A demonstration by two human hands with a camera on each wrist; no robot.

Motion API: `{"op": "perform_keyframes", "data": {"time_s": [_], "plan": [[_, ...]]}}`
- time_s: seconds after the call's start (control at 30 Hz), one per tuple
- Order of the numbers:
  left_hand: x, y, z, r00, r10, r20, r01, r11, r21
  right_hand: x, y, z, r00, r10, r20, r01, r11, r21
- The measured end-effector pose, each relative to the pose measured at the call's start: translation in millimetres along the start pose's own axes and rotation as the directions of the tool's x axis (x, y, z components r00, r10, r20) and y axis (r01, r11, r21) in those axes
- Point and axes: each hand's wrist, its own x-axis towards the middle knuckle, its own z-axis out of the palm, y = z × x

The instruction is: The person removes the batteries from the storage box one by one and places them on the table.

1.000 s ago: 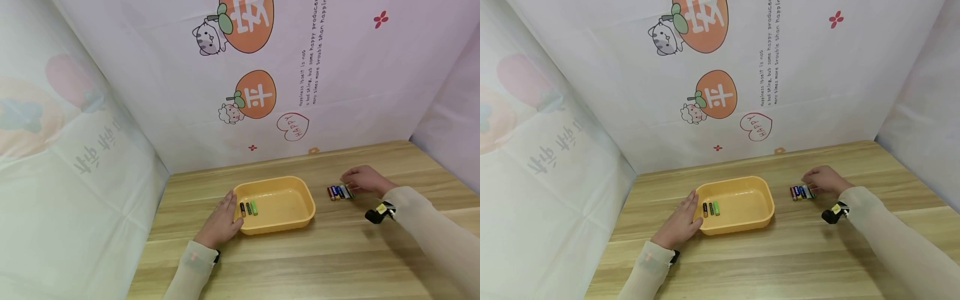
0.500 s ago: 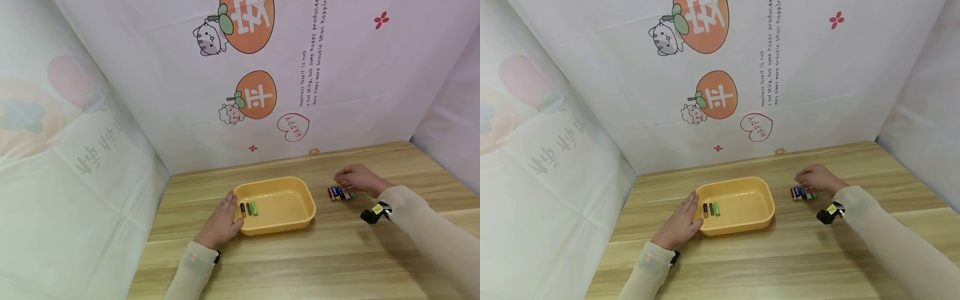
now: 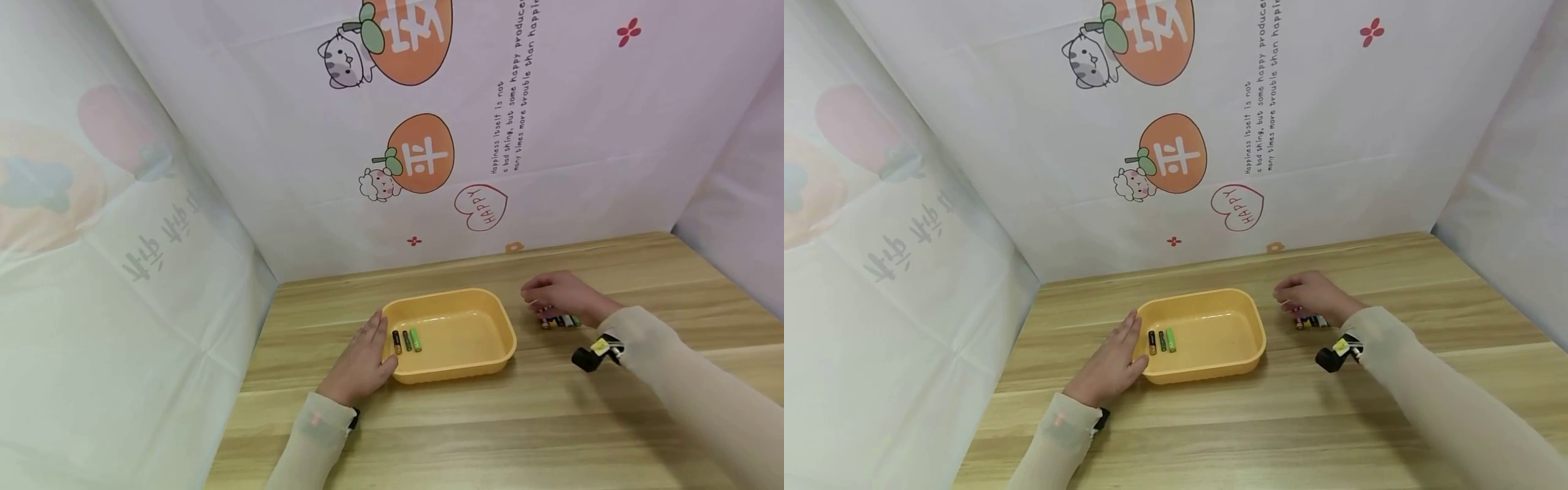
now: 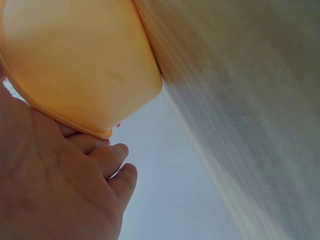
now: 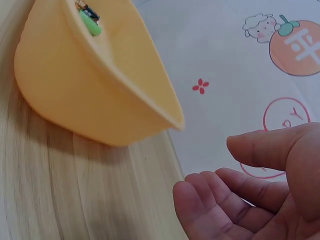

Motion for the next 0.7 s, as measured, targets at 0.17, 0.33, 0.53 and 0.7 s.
{"op": "perform_keyframes", "data": {"time_s": [0.17,0.33,0.53,0.7], "plan": [[0.2,0.0,-0.3,1.0,-0.005,0.002,0.005,1.0,0.007,4.9,-4.1,8.9,1.0,-0.026,0.009,0.025,0.999,0.032],[0.5,0.6,0.9,1.0,-0.008,0.01,0.008,1.0,0.01,6.4,-5.8,21.1,0.999,-0.046,0.029,0.044,0.997,0.067],[0.7,-0.3,3.8,1.0,-0.012,0.005,0.012,1.0,0.009,11.7,-13.1,33.8,0.999,-0.038,0.024,0.037,0.998,0.052],[0.4,-0.4,3.6,1.0,-0.012,-0.004,0.012,1.0,0.006,16.2,-22.5,41.0,0.999,-0.041,0.036,0.037,0.996,0.085]]}}
